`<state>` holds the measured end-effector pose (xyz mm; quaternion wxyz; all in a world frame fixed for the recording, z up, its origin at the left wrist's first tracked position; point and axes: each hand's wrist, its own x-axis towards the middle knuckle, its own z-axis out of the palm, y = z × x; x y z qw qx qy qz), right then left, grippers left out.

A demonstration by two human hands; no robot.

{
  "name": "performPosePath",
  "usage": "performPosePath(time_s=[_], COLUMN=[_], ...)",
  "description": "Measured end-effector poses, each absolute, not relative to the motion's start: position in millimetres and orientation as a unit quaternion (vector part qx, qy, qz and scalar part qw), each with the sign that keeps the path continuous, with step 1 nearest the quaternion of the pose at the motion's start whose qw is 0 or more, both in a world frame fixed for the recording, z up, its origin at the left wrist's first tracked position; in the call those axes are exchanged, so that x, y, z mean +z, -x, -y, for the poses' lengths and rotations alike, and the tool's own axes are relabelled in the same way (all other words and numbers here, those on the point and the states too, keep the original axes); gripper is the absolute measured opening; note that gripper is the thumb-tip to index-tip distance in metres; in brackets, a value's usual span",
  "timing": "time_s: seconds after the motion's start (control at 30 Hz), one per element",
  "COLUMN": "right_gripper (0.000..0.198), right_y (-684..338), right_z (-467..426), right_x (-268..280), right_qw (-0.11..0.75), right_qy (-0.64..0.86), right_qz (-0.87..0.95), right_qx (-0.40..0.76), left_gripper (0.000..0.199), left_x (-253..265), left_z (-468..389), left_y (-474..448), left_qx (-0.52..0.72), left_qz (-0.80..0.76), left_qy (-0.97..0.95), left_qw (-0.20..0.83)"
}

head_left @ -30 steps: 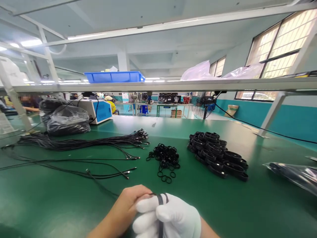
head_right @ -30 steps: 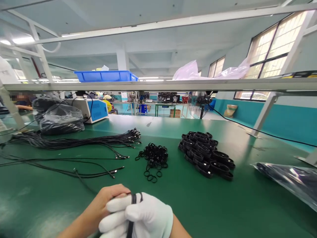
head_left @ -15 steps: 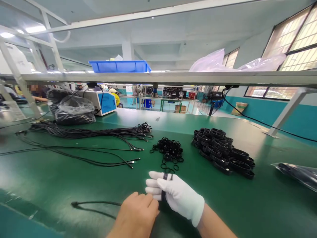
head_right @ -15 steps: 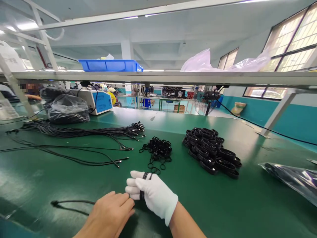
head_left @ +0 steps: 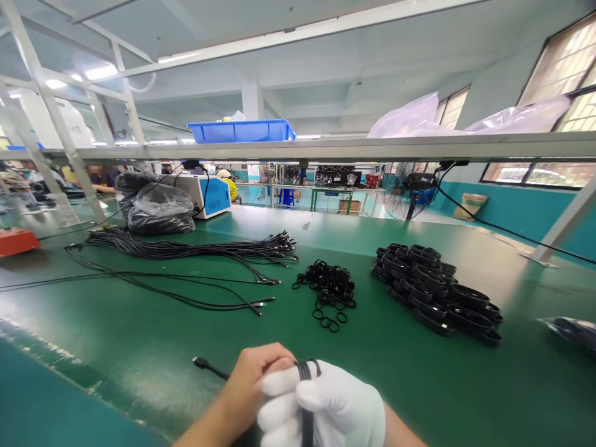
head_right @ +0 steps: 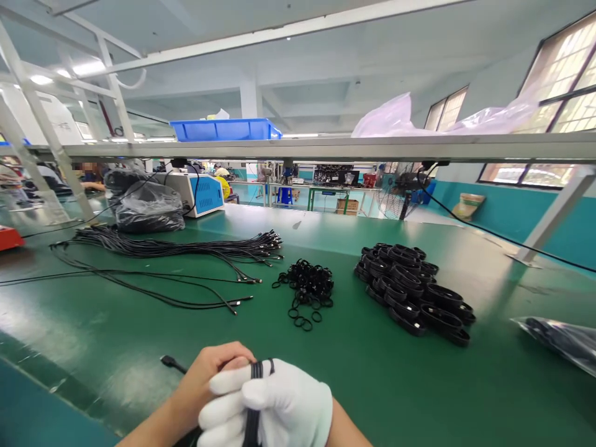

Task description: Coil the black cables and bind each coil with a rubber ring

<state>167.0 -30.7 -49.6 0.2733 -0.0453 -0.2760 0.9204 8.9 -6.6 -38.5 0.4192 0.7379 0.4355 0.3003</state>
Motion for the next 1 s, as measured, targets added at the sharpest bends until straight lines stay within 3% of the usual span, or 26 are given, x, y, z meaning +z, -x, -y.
performPosePath(time_s=[0.2, 0.4, 0.57, 0.7, 0.8, 1.0], right_gripper=[0.035, 0.045, 0.052, 0.029, 0.028, 0.041], right_y=[-169.6, -177.3, -174.6, -167.3, -164.9, -161.3], right_z=[15.9, 9.0, 15.6, 20.6, 23.6, 29.4], right_x=[-31.9, -39.8, -37.6, -35.5, -38.9, -59.6], right_qw=[0.478, 0.526, 0.500, 0.423, 0.382, 0.251], right_qy=[0.069, 0.188, 0.299, 0.305, 0.214, 0.159], right_qz=[0.243, 0.256, 0.269, 0.327, 0.347, 0.297], right_qx=[0.841, 0.789, 0.767, 0.788, 0.829, 0.908], left_gripper=[0.027, 0.027, 0.022, 0.010, 0.025, 0.013], left_x=[-58.6, -58.4, -48.7, -19.1, 8.8, 21.0], left_z=[24.4, 45.0, 39.5, 20.8, 5.4, -18.4], left_y=[-3.1, -25.9, -30.2, -20.1, -12.4, -2.2], left_qx=[0.169, 0.072, 0.056, 0.071, 0.049, 0.042], left_qz=[-0.527, -0.498, -0.429, -0.339, -0.305, -0.315], left_qy=[-0.826, -0.861, -0.896, -0.933, -0.951, -0.933], left_qw=[0.105, -0.080, -0.099, -0.103, -0.018, 0.168])
